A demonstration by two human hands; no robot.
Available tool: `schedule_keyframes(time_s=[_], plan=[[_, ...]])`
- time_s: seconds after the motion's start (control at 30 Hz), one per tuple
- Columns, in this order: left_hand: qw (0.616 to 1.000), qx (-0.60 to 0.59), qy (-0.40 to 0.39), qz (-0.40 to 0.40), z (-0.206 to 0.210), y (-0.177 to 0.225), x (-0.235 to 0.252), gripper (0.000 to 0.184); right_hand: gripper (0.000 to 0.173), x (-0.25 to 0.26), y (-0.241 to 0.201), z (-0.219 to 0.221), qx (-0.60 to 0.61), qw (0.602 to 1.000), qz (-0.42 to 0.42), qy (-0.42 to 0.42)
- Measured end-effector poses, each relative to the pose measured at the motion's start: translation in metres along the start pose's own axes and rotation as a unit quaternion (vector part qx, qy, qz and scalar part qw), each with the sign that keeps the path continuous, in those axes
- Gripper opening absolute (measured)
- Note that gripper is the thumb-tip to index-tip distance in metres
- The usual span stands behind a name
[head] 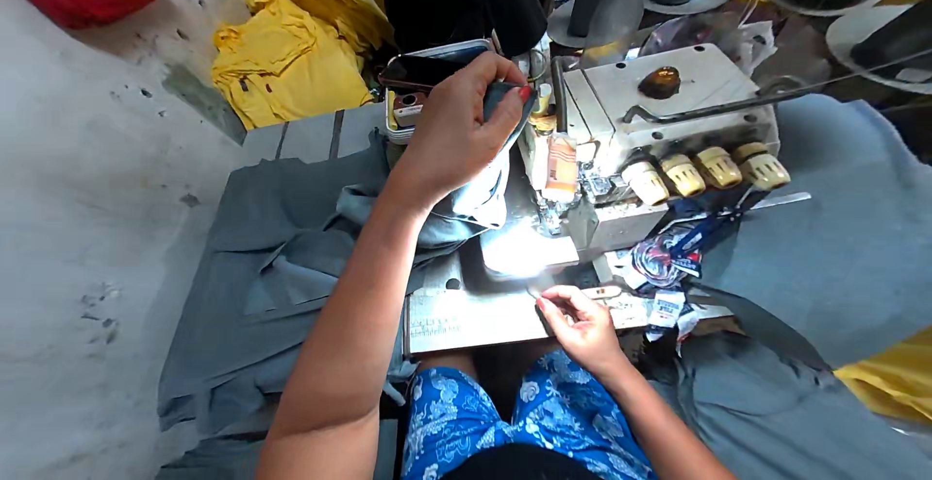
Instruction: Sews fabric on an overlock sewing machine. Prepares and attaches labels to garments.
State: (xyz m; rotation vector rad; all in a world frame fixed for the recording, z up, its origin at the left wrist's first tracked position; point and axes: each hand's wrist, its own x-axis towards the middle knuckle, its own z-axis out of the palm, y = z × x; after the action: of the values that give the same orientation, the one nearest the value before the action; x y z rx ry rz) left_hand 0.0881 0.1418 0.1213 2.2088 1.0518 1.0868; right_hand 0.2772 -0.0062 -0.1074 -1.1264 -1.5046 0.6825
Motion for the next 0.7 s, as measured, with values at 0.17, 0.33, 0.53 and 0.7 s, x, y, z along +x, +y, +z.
schedule_keyframes(time_s=[0.17, 0.33, 0.53, 0.7], plan=[[0.997, 0.058, -0.029, 0.037, 0.01, 0.0, -0.019, 0.02, 0.017, -0.002, 0.003, 0.0, 0.013, 1.0, -0.005, 0.002], [0.995, 0.04, -0.054, 0.07, -0.002, 0.017, -0.096, 0.035, 0.012, 0.006, -0.021, -0.009, 0.098, 0.993, 0.064, -0.03], [0.985, -0.03, -0.058, 0.162, -0.003, 0.023, -0.143, 0.014, 0.035, 0.031, -0.091, -0.019, 0.047, 0.982, -0.176, -0.054], [0.969, 0.092, -0.089, 0.212, 0.002, 0.012, -0.136, 0.017, 0.049, 0.037, -0.095, -0.013, -0.026, 0.972, -0.221, -0.074]])
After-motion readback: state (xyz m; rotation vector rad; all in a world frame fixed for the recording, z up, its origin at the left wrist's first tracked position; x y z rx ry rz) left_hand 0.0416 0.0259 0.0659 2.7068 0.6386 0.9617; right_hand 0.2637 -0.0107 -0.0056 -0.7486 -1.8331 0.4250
